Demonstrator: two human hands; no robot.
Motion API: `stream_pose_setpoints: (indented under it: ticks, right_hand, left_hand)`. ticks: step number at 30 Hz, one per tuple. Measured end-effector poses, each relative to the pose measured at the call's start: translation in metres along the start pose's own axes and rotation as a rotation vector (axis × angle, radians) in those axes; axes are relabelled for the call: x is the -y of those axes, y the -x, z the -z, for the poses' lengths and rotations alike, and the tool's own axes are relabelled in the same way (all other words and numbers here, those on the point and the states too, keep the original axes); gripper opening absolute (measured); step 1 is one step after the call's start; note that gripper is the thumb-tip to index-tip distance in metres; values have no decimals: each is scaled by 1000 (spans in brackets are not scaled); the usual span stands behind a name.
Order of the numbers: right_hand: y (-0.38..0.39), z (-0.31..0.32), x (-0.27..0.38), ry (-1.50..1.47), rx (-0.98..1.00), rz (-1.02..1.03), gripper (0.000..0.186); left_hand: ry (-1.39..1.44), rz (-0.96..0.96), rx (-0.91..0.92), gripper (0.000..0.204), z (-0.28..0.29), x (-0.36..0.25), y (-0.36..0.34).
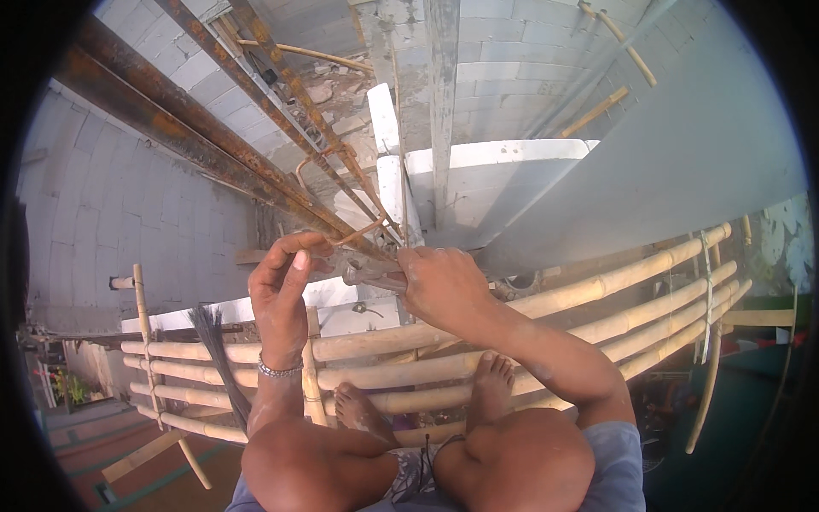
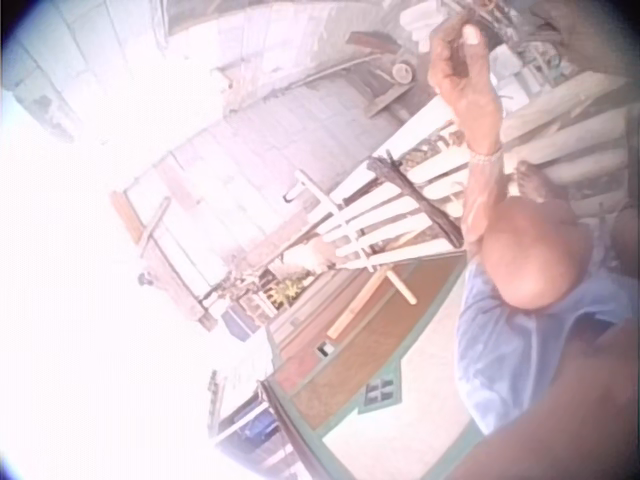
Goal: The person uses a pair of pliers and wire to tie bamboo poles together and secure rebar at a construction site.
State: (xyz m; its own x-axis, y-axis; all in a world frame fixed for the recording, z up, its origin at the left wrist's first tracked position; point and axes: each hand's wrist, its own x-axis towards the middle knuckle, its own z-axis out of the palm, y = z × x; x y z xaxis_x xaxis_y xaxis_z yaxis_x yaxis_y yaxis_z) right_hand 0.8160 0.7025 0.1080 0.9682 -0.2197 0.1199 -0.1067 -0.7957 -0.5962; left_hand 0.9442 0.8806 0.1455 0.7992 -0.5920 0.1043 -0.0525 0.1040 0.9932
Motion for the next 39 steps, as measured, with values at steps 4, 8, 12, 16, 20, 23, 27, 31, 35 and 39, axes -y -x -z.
stream_pose_setpoints:
  ticks: [4, 8, 12, 16, 20, 23, 27, 31, 35, 39]
  right_hand:
    - [31, -19, -35, -76, 62, -170, 30]
    - [47, -24, -36, -272, 216, -462, 38]
    - [68, -39, -46, -494, 191, -616, 43]
    - [74, -54, -44, -549, 178, -571, 43]
    - [77, -62, -46, -491, 217, -551, 41]
    - [72, -59, -37, -498, 229, -548, 38]
    - [72, -53, -41, -495, 149, -529, 38]
    - [70, -51, -49, -449, 49, -455, 40]
    - [70, -33, -51, -477, 69, -546, 40]
    - [71, -33, -62, -502, 16, -572, 42]
  left_hand:
    - [-23, -46, -9, 26, -8, 3, 0]
    - [-53, -210, -19, 29, -5, 11, 3]
    - [-75, -252, -58, 30, -17, 32, -4]
    - [31, -196, -40, 29, -21, 34, -6]
    - [-1, -193, 5, 28, -12, 43, -10]
    - [-77, -203, 19, 29, -3, 35, -10]
    - [-31, -211, 51, 31, -11, 27, -18]
    - [-96, -257, 4, 32, -12, 24, -18]
    - [-126, -276, 25, 34, -10, 28, -16]
    - [-139, -362, -57, 32, -5, 37, -21]
